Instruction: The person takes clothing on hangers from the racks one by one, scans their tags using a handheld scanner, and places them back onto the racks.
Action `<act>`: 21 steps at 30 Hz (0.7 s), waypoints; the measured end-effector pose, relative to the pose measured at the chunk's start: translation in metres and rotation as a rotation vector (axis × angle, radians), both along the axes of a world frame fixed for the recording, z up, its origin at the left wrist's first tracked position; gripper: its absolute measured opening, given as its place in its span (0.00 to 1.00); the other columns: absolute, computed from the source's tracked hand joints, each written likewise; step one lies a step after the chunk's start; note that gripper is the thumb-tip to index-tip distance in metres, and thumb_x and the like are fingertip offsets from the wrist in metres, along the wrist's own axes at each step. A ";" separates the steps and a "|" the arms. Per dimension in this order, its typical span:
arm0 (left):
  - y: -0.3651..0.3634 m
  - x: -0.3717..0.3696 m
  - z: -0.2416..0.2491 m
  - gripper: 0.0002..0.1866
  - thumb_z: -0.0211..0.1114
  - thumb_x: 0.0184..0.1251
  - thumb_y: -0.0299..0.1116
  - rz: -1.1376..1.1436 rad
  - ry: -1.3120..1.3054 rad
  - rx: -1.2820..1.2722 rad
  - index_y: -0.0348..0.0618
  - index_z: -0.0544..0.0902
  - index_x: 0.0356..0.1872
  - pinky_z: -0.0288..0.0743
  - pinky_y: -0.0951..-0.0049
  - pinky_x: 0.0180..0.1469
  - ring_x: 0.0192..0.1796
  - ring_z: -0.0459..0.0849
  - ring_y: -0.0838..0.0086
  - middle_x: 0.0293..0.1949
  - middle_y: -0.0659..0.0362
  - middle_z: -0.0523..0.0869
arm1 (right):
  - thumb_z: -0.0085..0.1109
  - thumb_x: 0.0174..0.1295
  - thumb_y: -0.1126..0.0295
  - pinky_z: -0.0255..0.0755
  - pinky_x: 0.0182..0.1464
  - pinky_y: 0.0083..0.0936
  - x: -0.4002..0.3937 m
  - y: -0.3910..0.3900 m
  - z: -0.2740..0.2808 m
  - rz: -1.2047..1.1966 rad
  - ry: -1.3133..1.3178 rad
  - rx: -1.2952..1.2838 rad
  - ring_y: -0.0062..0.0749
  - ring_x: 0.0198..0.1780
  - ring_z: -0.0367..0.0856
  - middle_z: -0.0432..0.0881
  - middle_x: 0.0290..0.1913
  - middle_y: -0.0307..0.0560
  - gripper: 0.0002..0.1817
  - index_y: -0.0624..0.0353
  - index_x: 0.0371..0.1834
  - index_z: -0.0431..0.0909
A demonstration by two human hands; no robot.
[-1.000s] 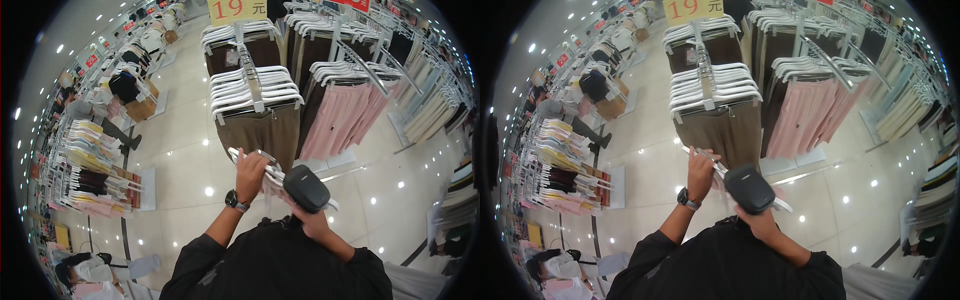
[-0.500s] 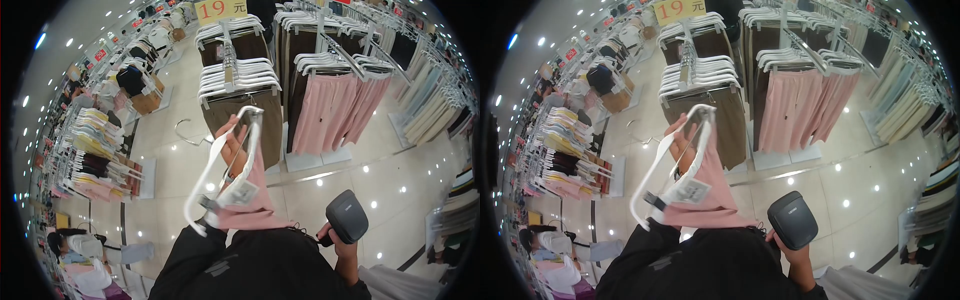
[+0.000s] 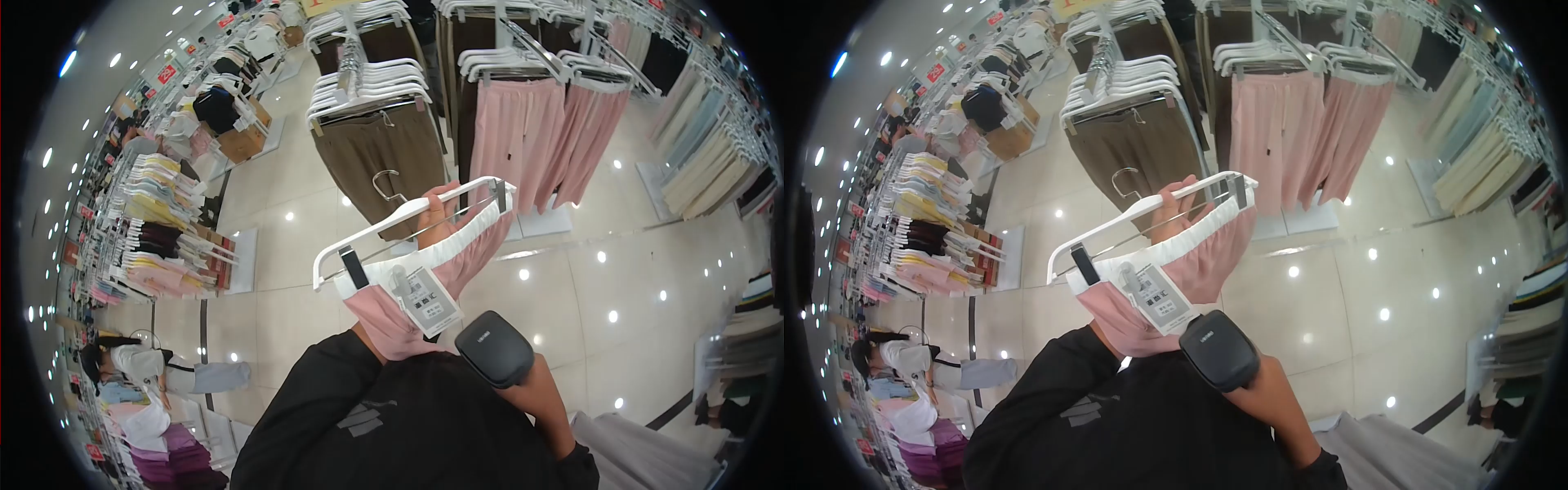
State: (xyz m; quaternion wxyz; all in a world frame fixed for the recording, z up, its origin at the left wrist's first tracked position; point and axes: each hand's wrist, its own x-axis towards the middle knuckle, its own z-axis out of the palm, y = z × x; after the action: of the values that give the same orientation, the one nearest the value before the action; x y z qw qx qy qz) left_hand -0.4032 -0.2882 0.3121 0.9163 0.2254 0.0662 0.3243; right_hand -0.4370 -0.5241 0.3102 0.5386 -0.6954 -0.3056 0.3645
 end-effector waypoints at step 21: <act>-0.002 0.004 -0.062 0.23 0.57 0.72 0.45 -0.195 0.032 -0.429 0.36 0.66 0.54 0.75 0.56 0.61 0.60 0.74 0.53 0.55 0.43 0.70 | 0.67 0.50 0.62 0.75 0.43 0.38 0.007 0.042 0.013 -0.012 -0.106 -0.147 0.60 0.42 0.81 0.83 0.37 0.63 0.26 0.66 0.49 0.74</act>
State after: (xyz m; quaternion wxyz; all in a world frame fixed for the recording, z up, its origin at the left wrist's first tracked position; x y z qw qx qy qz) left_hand -0.3991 -0.2904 0.2498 0.9691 0.0359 0.1261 0.2090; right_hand -0.4300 -0.4820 0.3235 0.4712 -0.7533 -0.3020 0.3455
